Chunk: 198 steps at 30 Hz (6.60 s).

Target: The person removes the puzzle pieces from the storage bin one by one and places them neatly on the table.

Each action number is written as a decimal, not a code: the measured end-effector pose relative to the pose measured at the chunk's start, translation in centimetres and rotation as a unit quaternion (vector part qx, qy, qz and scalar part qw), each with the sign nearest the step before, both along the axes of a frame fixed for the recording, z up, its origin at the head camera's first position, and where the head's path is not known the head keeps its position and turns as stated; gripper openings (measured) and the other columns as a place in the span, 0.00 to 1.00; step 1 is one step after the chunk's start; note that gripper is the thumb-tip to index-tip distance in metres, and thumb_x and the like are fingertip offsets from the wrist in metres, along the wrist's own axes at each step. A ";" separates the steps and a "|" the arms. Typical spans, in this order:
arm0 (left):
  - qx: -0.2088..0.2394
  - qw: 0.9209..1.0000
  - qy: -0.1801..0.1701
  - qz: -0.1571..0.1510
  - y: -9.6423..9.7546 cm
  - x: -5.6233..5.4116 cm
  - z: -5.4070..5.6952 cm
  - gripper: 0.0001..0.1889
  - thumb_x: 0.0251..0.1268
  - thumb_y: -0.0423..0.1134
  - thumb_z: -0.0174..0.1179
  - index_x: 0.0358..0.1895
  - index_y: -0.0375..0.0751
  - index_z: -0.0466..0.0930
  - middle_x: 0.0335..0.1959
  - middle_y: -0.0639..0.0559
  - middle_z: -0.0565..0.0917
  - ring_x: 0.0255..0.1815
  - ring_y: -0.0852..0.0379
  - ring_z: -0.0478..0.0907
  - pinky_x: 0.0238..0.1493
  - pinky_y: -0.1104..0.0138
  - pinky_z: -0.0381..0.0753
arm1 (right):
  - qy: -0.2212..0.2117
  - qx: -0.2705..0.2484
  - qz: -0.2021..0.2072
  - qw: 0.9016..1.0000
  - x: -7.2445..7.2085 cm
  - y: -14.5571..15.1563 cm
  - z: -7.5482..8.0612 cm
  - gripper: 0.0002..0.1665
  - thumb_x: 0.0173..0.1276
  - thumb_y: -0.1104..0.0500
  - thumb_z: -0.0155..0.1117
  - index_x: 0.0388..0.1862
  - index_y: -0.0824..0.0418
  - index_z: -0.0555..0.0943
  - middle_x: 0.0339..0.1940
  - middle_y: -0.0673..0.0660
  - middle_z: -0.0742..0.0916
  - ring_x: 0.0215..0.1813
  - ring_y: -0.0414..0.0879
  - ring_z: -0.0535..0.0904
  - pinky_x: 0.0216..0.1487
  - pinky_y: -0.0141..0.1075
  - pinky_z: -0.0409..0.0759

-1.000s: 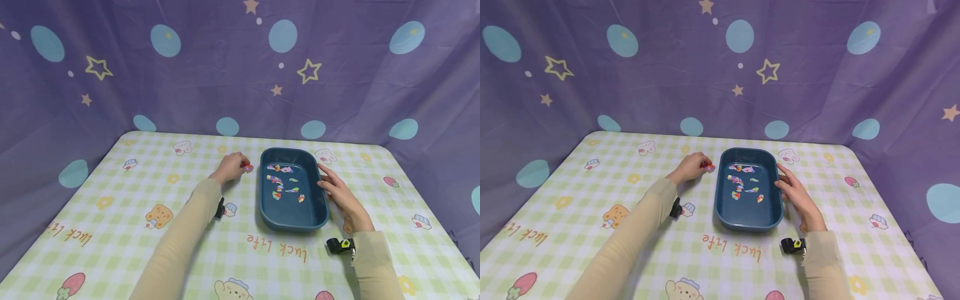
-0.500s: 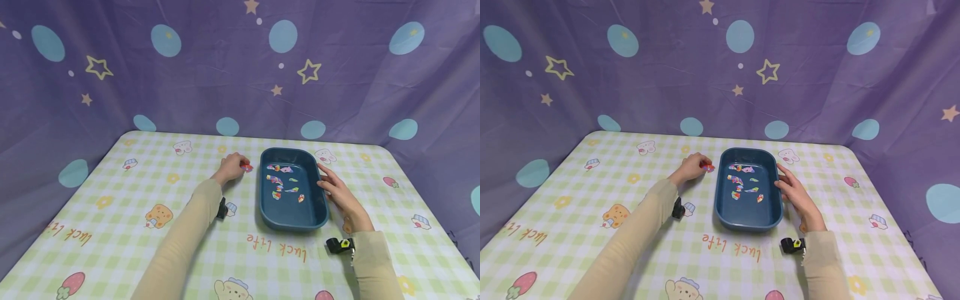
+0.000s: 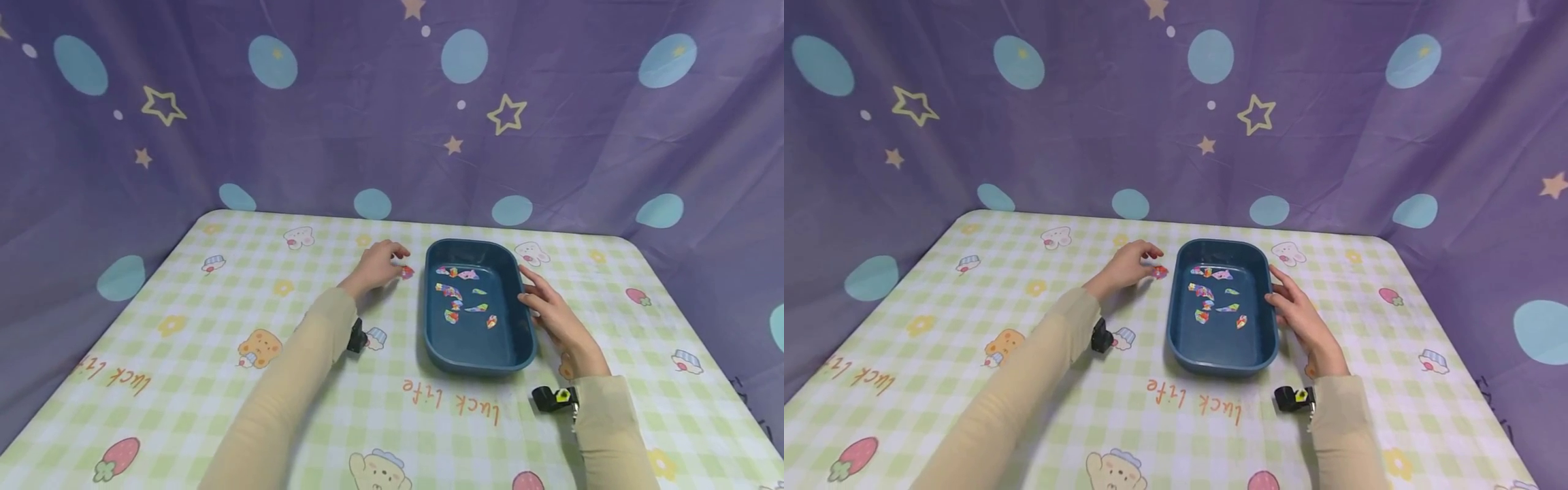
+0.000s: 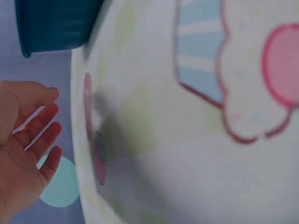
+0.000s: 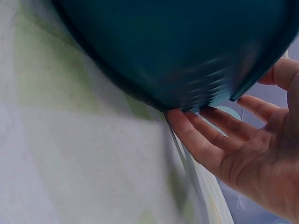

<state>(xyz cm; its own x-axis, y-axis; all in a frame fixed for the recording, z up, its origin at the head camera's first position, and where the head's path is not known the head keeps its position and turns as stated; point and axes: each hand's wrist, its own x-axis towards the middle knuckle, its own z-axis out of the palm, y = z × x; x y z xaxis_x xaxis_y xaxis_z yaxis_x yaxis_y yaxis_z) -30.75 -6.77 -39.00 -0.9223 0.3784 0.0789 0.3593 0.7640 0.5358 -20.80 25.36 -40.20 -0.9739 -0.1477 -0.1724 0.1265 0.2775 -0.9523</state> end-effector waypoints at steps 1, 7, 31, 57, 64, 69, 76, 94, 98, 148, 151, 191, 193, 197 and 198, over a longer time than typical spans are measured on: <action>0.005 1.000 0.002 -0.006 0.0 0.0 0.2 0.17 0.53 0.33 0.59 0.49 0.42 0.78 0.45 0.46 0.78 0.49 0.48 0.74 0.53 0.58 0.69 | 0.001 0.000 0.000 1.000 0.0 0.0 0.0 0.37 0.70 0.55 0.47 0.73 0.46 0.45 0.70 0.67 0.58 0.67 0.62 0.58 0.57 0.53 0.63; 0.027 0.999 0.018 -0.036 0.3 0.0 1.4 0.16 0.54 0.32 0.58 0.49 0.39 0.78 0.45 0.47 0.77 0.47 0.50 0.74 0.50 0.63 0.72 | -0.002 -0.002 -0.003 1.000 0.0 0.0 0.1 0.38 0.69 0.55 0.48 0.73 0.46 0.45 0.70 0.68 0.57 0.68 0.63 0.56 0.60 0.58 0.60; -0.053 0.982 0.052 -0.173 5.8 1.9 4.4 0.16 0.55 0.35 0.60 0.49 0.40 0.78 0.46 0.50 0.78 0.50 0.57 0.74 0.55 0.67 0.69 | -0.006 0.008 -0.003 1.000 0.0 0.3 0.3 0.38 0.69 0.54 0.49 0.73 0.46 0.46 0.70 0.68 0.57 0.68 0.61 0.56 0.55 0.48 0.63; -0.243 0.948 0.010 -0.205 9.3 1.9 3.3 0.20 0.55 0.43 0.63 0.53 0.48 0.76 0.48 0.53 0.76 0.48 0.58 0.73 0.52 0.65 0.72 | 0.003 0.012 0.010 1.000 -0.2 0.4 0.3 0.40 0.68 0.54 0.50 0.73 0.47 0.44 0.70 0.67 0.57 0.67 0.61 0.57 0.55 0.50 0.63; -0.278 0.937 0.018 -0.212 9.9 1.8 3.0 0.20 0.55 0.44 0.62 0.52 0.48 0.77 0.47 0.53 0.77 0.48 0.58 0.74 0.52 0.64 0.72 | 0.009 0.014 0.013 1.000 -0.2 0.4 0.6 0.41 0.67 0.58 0.50 0.73 0.48 0.43 0.71 0.67 0.56 0.67 0.63 0.57 0.54 0.50 0.64; -0.305 0.929 0.037 -0.206 10.2 1.6 2.4 0.17 0.55 0.43 0.61 0.50 0.50 0.78 0.45 0.55 0.78 0.47 0.58 0.74 0.52 0.62 0.71 | 0.007 0.004 0.013 1.000 -0.2 0.3 0.8 0.40 0.66 0.60 0.49 0.73 0.49 0.44 0.72 0.66 0.54 0.67 0.62 0.56 0.57 0.55 0.62; -0.327 0.924 0.041 -0.191 10.5 1.8 1.7 0.14 0.56 0.41 0.58 0.47 0.53 0.79 0.44 0.57 0.79 0.47 0.59 0.74 0.54 0.57 0.68 | 0.003 -0.007 0.011 1.000 -0.3 0.3 0.6 0.40 0.66 0.61 0.48 0.73 0.50 0.44 0.71 0.67 0.55 0.67 0.63 0.55 0.61 0.61 0.55; -0.344 0.918 0.077 -0.183 10.5 2.1 1.2 0.10 0.59 0.40 0.57 0.42 0.55 0.82 0.42 0.58 0.80 0.42 0.59 0.76 0.45 0.62 0.73 | -0.003 0.000 0.003 1.000 -0.3 0.1 0.4 0.40 0.66 0.61 0.48 0.73 0.47 0.45 0.72 0.65 0.55 0.68 0.62 0.56 0.61 0.61 0.55; -0.341 0.918 0.082 -0.184 10.5 2.2 1.3 0.08 0.59 0.40 0.56 0.40 0.54 0.82 0.40 0.58 0.81 0.40 0.59 0.77 0.44 0.63 0.74 | -0.002 0.000 0.002 1.000 -0.2 0.0 0.4 0.40 0.66 0.61 0.48 0.73 0.47 0.45 0.72 0.66 0.55 0.67 0.62 0.56 0.61 0.61 0.55; -0.285 0.936 0.089 -0.189 10.1 1.9 1.5 0.10 0.50 0.46 0.63 0.34 0.48 0.78 0.31 0.56 0.77 0.35 0.59 0.74 0.38 0.64 0.74 | 0.001 -0.003 -0.003 1.000 -0.4 0.0 0.0 0.39 0.66 0.60 0.48 0.73 0.47 0.46 0.71 0.65 0.57 0.68 0.62 0.56 0.60 0.58 0.58; -0.282 0.936 0.088 -0.190 10.0 1.8 1.8 0.11 0.50 0.45 0.63 0.37 0.47 0.78 0.34 0.55 0.78 0.36 0.59 0.74 0.41 0.65 0.74 | 0.003 -0.004 -0.002 1.000 -0.4 -0.1 0.1 0.39 0.66 0.60 0.48 0.73 0.47 0.46 0.71 0.65 0.56 0.68 0.62 0.56 0.60 0.59 0.58; -0.143 0.973 0.102 -0.148 4.3 1.8 5.3 0.14 0.48 0.41 0.60 0.42 0.47 0.77 0.36 0.57 0.76 0.35 0.60 0.70 0.44 0.68 0.70 | 0.005 0.008 -0.007 1.000 -0.3 -0.3 0.1 0.38 0.67 0.59 0.48 0.73 0.47 0.46 0.70 0.65 0.59 0.65 0.60 0.59 0.51 0.46 0.65; -0.137 0.975 0.101 -0.145 3.8 1.7 5.3 0.14 0.48 0.40 0.61 0.42 0.46 0.77 0.36 0.56 0.76 0.35 0.60 0.71 0.45 0.68 0.70 | 0.004 0.004 -0.007 1.000 -0.2 -0.3 0.1 0.39 0.67 0.59 0.48 0.73 0.47 0.46 0.70 0.66 0.58 0.66 0.61 0.58 0.54 0.51 0.63; -0.128 0.977 0.101 -0.136 2.8 1.7 5.1 0.14 0.48 0.41 0.61 0.42 0.46 0.77 0.37 0.56 0.77 0.36 0.60 0.71 0.44 0.68 0.70 | 0.001 -0.001 -0.006 1.000 -0.2 -0.3 0.1 0.39 0.67 0.59 0.48 0.73 0.47 0.46 0.71 0.66 0.57 0.68 0.62 0.56 0.59 0.59 0.58; -0.125 0.978 0.099 -0.134 2.5 1.7 5.1 0.14 0.49 0.40 0.61 0.42 0.46 0.77 0.37 0.56 0.77 0.36 0.60 0.71 0.44 0.68 0.71 | 0.000 -0.002 -0.006 1.000 -0.1 -0.3 0.2 0.39 0.67 0.59 0.48 0.73 0.46 0.46 0.71 0.66 0.57 0.68 0.62 0.55 0.60 0.60 0.56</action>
